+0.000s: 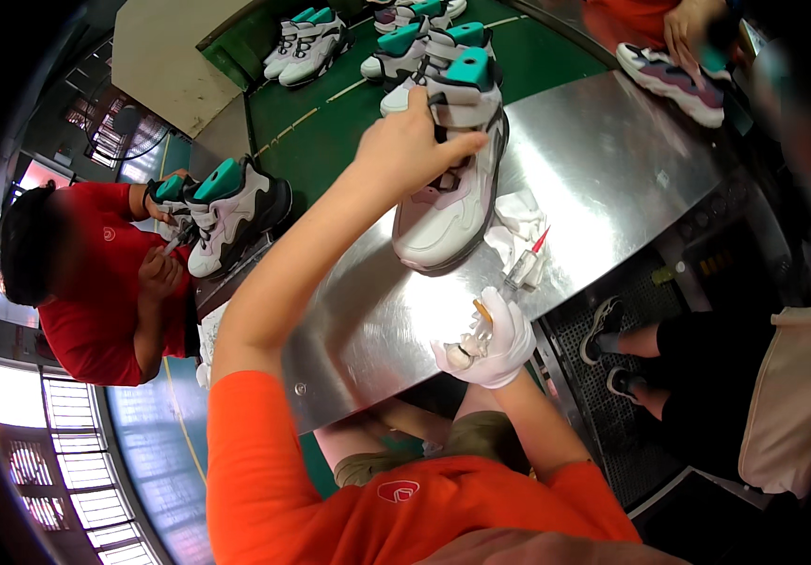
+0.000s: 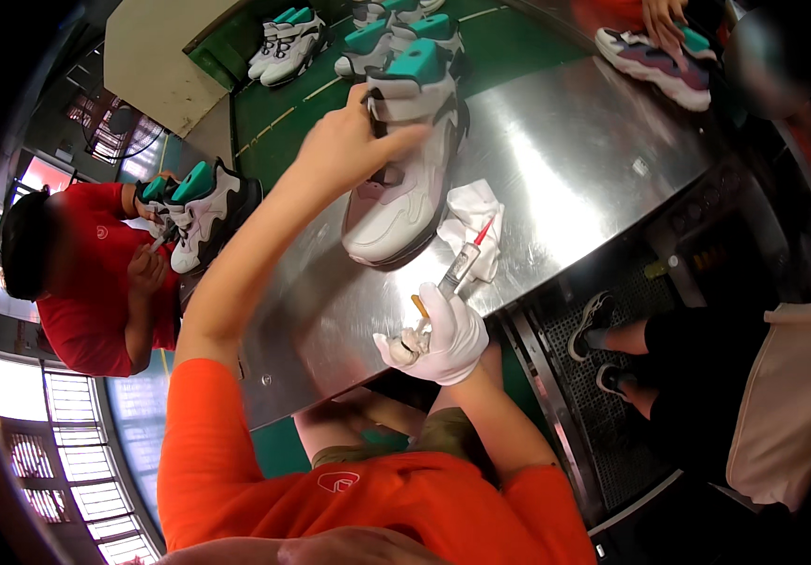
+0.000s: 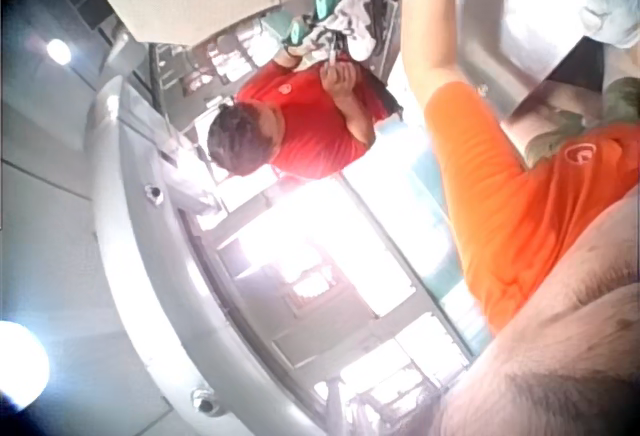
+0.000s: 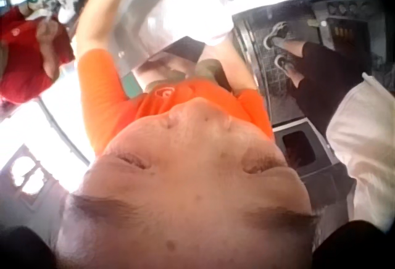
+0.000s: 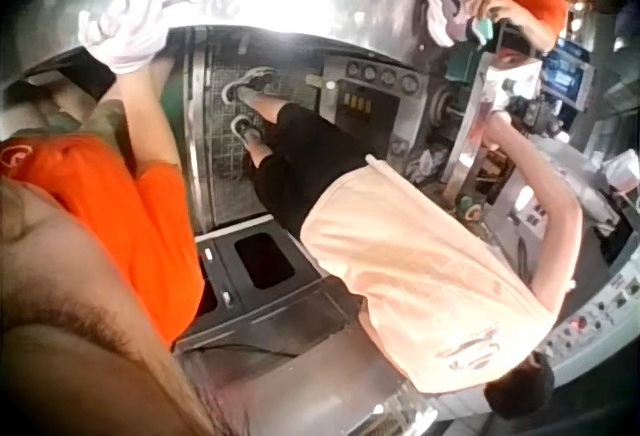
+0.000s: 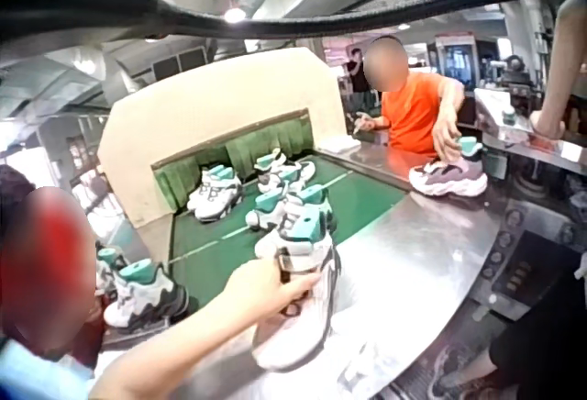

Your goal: The person applies glue to the sole of a white and pink sneaker using a syringe. They hold the shoe with one hand and carefully inject the adhesive into the seam between the sole and the upper. The person repeats this process on multiple shoes, moving them along a metal table in a factory setting.

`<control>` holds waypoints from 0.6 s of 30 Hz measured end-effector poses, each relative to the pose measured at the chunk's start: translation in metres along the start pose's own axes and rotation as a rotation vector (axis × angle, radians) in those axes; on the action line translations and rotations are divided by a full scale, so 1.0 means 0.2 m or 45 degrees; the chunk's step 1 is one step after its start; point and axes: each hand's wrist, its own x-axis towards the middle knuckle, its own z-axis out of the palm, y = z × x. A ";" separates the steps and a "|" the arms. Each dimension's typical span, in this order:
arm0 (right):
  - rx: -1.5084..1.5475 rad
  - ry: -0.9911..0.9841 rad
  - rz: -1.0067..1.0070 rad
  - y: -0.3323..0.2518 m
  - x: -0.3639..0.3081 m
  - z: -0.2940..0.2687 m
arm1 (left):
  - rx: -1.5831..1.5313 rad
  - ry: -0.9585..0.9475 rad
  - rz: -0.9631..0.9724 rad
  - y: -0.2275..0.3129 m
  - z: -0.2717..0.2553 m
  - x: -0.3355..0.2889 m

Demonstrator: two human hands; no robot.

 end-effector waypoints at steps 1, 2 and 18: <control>0.006 0.000 -0.001 0.00 0.00 -0.01 | 0.008 -0.007 -0.012 0.04 -0.04 -0.03; 0.006 -0.001 -0.004 0.01 0.01 -0.01 | -0.009 -0.050 0.015 0.06 -0.12 -0.06; 0.802 0.051 0.833 -0.02 0.05 -0.11 | 1.107 -0.077 1.290 -0.14 -0.30 0.24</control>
